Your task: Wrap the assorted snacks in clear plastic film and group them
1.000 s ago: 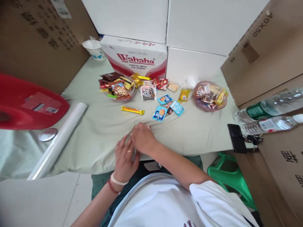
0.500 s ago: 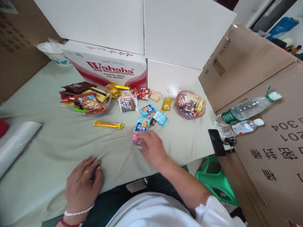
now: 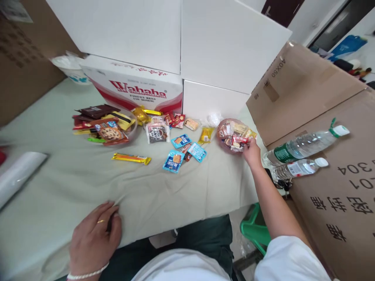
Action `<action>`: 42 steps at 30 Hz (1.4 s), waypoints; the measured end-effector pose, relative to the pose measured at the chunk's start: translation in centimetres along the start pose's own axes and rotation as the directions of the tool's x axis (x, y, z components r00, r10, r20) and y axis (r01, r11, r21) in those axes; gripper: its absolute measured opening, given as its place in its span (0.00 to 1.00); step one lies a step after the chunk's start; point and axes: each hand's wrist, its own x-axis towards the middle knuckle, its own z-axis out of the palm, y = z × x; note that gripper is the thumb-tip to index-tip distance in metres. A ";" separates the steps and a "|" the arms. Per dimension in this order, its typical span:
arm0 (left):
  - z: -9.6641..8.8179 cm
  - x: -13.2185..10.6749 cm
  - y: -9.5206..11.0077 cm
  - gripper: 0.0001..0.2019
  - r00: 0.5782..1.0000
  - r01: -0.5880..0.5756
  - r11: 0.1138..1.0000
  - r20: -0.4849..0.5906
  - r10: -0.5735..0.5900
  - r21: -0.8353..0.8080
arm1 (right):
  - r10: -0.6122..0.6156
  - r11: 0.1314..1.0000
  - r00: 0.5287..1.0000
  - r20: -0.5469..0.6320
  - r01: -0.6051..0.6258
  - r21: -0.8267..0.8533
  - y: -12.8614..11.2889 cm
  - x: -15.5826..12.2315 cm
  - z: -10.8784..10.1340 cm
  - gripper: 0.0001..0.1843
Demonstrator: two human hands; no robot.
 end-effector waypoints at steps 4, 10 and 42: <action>-0.1 0.1 0.2 0.08 1.000 0.002 1.000 -0.005 -0.002 0.018 | 0.015 0.839 0.993 0.118 0.052 -0.542 -1.7 -0.8 -1.9 0.20; -0.4 0.2 0.8 0.10 0.999 0.043 0.998 -0.020 -0.042 0.048 | -0.131 0.867 0.991 0.019 0.124 -0.482 -7.3 2.2 -6.3 0.18; 2.6 6.4 12.6 0.20 0.559 0.757 -0.023 0.666 -0.494 -0.652 | -0.440 0.610 0.800 0.409 -0.068 0.790 -11.7 -22.7 6.9 0.14</action>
